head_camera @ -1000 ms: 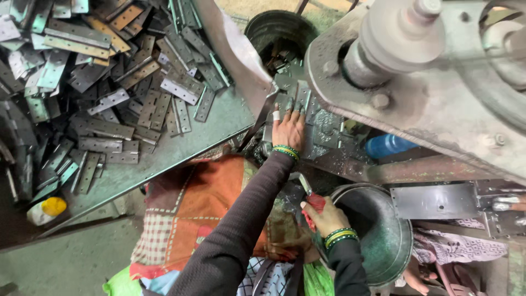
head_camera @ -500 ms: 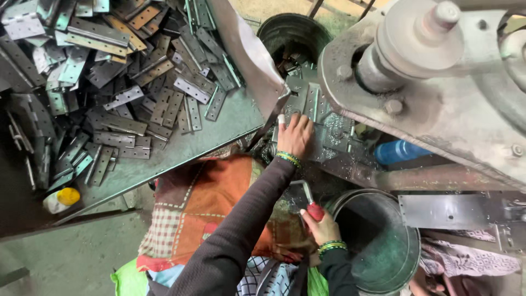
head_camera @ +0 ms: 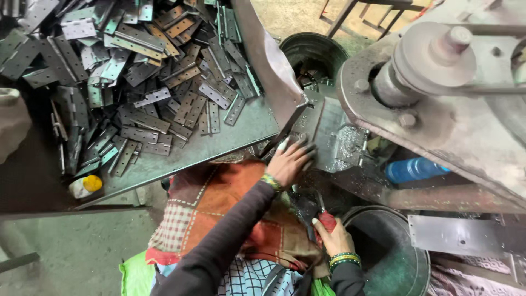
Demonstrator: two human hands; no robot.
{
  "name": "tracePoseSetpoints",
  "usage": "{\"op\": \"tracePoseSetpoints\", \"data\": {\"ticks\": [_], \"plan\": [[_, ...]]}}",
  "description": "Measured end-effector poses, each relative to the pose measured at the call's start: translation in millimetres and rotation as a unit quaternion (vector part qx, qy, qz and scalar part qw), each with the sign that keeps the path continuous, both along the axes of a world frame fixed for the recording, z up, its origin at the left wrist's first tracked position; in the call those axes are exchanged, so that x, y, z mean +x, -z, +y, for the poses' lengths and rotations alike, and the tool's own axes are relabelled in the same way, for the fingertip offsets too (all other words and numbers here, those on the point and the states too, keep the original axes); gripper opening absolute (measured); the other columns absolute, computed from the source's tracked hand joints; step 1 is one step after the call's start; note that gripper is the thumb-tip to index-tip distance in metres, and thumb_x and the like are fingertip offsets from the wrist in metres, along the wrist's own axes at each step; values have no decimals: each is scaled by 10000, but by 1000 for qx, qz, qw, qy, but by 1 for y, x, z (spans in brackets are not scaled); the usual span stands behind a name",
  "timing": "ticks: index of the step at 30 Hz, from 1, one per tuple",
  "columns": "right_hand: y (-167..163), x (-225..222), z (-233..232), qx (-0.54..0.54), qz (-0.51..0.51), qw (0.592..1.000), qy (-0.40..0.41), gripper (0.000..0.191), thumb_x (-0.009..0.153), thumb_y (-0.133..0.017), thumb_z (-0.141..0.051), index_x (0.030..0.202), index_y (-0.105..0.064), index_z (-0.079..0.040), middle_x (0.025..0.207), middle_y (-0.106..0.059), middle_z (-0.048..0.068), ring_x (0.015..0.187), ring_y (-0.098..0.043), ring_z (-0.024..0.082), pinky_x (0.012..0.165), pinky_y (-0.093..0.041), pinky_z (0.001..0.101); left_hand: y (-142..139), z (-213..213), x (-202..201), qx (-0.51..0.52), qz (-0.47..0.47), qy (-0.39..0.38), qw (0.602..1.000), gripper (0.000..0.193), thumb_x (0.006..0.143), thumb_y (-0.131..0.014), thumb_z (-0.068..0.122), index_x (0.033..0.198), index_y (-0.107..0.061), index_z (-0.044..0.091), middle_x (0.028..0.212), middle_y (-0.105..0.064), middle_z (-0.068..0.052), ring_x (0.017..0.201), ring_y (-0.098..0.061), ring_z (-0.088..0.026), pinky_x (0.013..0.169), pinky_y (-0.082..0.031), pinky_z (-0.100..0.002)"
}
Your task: The person operates a manual press machine to process metal hinge parts. They pick a hinge from a pile, place it in the machine, and pull a lever to activate the press. The processed hinge is then removed and placed back into the pile. This cycle is repeated continuously.
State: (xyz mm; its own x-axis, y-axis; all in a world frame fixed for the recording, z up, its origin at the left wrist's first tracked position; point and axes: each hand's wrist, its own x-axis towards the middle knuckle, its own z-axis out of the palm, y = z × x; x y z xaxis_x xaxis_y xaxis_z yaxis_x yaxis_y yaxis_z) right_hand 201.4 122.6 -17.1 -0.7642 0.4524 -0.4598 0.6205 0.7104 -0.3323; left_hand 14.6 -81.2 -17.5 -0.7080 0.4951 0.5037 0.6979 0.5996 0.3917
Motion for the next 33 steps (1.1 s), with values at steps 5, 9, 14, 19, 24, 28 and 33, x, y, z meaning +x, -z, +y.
{"op": "tracePoseSetpoints", "data": {"ticks": [5, 9, 14, 19, 24, 28, 33], "plan": [[6, 3, 0, -17, -4, 1000, 6, 745, 746, -676, -721, 1160, -687, -101, 1028, -754, 264, 1004, -721, 454, 885, -557, 481, 9, -102, -4, 25, -41, -82, 996, 443, 942, -645, 243, 1381, -639, 180, 1434, -631, -55, 1313, -581, -260, 1063, -453, -411], [9, 2, -2, -26, -30, 999, 28, 749, 738, -669, -722, 1165, -685, -107, 1011, -782, 247, 973, -762, 424, 886, -576, 464, 19, -135, -57, -24, -28, -301, 953, 481, 972, -643, 347, 1382, -625, 95, 1425, -604, -114, 1285, -538, -292, 1014, -455, -486], [4, 1, -7, -10, 15, 1000, -6, 773, 738, -693, -729, 1202, -690, -111, 1025, -757, 237, 989, -720, 412, 869, -557, 457, 26, -137, -99, -154, 2, -423, 893, 478, 798, -667, 396, 1147, -674, 69, 1236, -607, -103, 1191, -524, -303, 931, -458, -584], [-5, -3, -13, -34, -75, 996, 39, 790, 740, -667, -725, 1267, -662, -135, 1014, -791, 201, 936, -793, 375, 880, -586, 426, 24, -140, -99, -288, 35, -400, 870, 205, 878, -631, 255, 1002, -678, 99, 969, -565, -61, 978, -527, -226, 848, -473, -436], [-5, 3, -12, -34, -26, 999, 23, 788, 720, -679, -726, 1235, -685, -130, 1050, -782, 198, 1007, -752, 379, 896, -565, 435, 24, -146, -87, -291, -10, -383, 877, 93, 922, -601, 177, 954, -662, 114, 955, -588, -52, 915, -570, -212, 706, -497, -341], [5, 7, -7, -25, -16, 1000, 9, 795, 731, -682, -739, 1236, -682, -126, 1082, -760, 226, 1042, -724, 416, 918, -550, 449, 23, -153, -78, -188, 51, -399, 896, 66, 868, -612, 196, 910, -644, 156, 920, -603, -40, 882, -608, -221, 655, -510, -345], [8, 9, -5, -30, -21, 999, 23, 806, 715, -683, -738, 1233, -679, -121, 1096, -762, 237, 1061, -724, 429, 927, -554, 461, 19, -141, -73, -166, -16, -408, 898, 250, 781, -644, 272, 979, -661, 120, 953, -586, -66, 935, -583, -251, 656, -516, -423]]}}
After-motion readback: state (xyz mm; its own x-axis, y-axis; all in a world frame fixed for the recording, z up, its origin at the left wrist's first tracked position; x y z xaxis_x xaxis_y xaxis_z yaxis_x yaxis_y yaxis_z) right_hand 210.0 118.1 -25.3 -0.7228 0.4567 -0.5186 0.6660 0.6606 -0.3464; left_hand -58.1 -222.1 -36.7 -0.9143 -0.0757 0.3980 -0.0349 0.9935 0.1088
